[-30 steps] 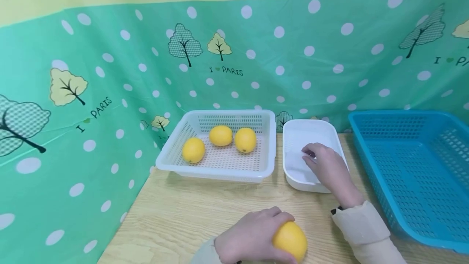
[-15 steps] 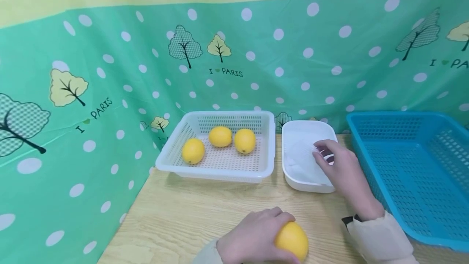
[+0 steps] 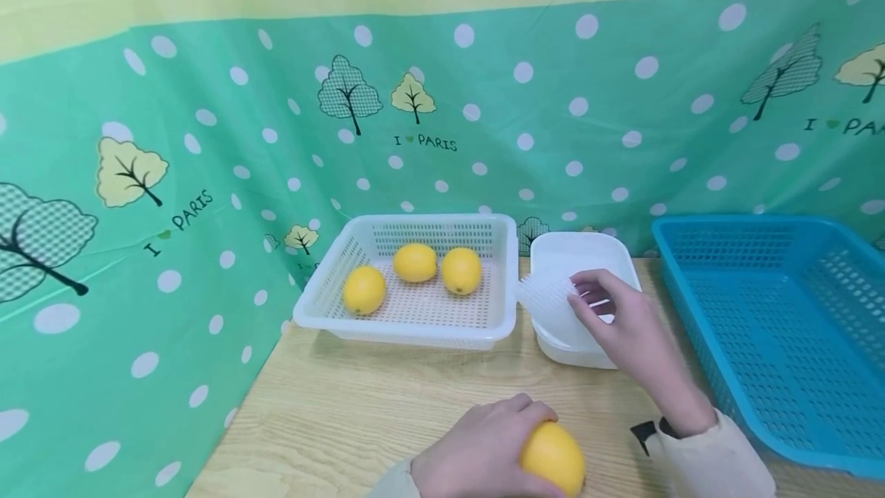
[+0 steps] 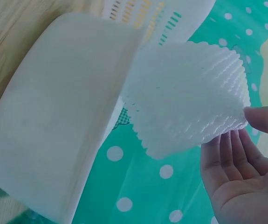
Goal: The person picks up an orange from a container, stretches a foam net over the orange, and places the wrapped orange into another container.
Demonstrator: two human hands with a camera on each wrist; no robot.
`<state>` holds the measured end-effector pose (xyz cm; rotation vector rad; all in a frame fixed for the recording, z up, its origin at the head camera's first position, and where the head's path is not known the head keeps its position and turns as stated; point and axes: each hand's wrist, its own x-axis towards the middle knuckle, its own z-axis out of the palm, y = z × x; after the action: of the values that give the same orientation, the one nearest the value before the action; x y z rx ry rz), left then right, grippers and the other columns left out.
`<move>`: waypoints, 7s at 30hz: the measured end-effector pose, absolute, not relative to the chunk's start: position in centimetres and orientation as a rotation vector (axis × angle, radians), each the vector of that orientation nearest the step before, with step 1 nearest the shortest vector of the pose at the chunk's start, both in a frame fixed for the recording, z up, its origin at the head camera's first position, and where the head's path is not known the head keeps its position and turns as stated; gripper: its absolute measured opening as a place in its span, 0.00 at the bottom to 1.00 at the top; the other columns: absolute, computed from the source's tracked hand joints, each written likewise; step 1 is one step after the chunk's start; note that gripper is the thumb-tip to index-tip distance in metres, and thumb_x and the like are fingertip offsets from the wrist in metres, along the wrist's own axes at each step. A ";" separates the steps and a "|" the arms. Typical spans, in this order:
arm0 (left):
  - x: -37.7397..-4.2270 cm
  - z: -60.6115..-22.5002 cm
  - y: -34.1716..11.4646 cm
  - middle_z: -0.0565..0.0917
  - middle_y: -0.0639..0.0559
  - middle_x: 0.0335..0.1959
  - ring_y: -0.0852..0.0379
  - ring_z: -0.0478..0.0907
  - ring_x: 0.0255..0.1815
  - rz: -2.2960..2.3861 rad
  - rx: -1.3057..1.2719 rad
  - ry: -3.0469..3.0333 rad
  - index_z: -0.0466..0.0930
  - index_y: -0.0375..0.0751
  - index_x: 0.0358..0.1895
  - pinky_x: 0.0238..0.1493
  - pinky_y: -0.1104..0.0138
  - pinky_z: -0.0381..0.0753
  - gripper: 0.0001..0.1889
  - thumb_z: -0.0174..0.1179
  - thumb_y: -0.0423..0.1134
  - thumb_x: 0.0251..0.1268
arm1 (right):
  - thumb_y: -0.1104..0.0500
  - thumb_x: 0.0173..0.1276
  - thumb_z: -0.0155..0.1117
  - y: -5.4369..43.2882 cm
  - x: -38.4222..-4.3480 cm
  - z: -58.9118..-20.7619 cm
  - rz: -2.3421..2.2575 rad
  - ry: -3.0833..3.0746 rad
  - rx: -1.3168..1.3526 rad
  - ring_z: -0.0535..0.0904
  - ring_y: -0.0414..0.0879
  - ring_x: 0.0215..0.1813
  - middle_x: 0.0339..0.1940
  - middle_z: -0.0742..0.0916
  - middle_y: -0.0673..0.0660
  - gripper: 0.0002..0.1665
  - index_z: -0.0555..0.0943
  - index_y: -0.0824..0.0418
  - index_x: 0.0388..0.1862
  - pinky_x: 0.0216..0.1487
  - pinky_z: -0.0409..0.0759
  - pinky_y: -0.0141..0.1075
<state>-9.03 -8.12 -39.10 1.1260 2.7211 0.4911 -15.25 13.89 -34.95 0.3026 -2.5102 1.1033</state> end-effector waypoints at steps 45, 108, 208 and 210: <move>-12.0 -37.8 -9.7 0.85 0.55 0.38 0.70 0.80 0.36 1.291 0.845 2.673 0.77 0.44 0.53 0.37 0.77 0.82 0.17 0.60 0.50 0.70 | 0.64 0.76 0.56 11.0 -13.7 -34.0 1.528 -2.475 0.571 0.82 0.46 0.49 0.47 0.86 0.54 0.12 0.79 0.62 0.55 0.52 0.85 0.41; -12.1 -36.9 -10.3 0.86 0.56 0.45 0.62 0.81 0.41 1.458 0.903 3.060 0.82 0.44 0.49 0.43 0.69 0.83 0.18 0.67 0.27 0.54 | 0.72 0.64 0.65 10.7 -11.4 -36.8 1.553 -2.473 0.649 0.87 0.44 0.42 0.43 0.90 0.57 0.12 0.88 0.63 0.44 0.40 0.86 0.29; -10.4 -39.8 -11.6 0.77 0.62 0.42 0.70 0.75 0.47 1.158 0.776 2.336 0.69 0.45 0.39 0.52 0.75 0.80 0.27 0.81 0.40 0.42 | 0.33 0.49 0.75 12.4 -11.6 -38.2 1.317 -3.050 1.134 0.76 0.33 0.49 0.47 0.82 0.38 0.38 0.82 0.53 0.54 0.55 0.80 0.34; -10.3 -39.9 -11.5 0.77 0.62 0.42 0.70 0.76 0.47 1.164 0.772 2.333 0.69 0.45 0.40 0.51 0.75 0.80 0.26 0.80 0.41 0.44 | 0.33 0.50 0.74 12.7 -11.5 -38.4 1.311 -3.043 1.130 0.76 0.32 0.48 0.45 0.81 0.39 0.38 0.83 0.54 0.53 0.53 0.80 0.33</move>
<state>-10.35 -11.52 -39.88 0.7718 2.3326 1.1639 -11.53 12.68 -38.35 1.1305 -3.0435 1.3115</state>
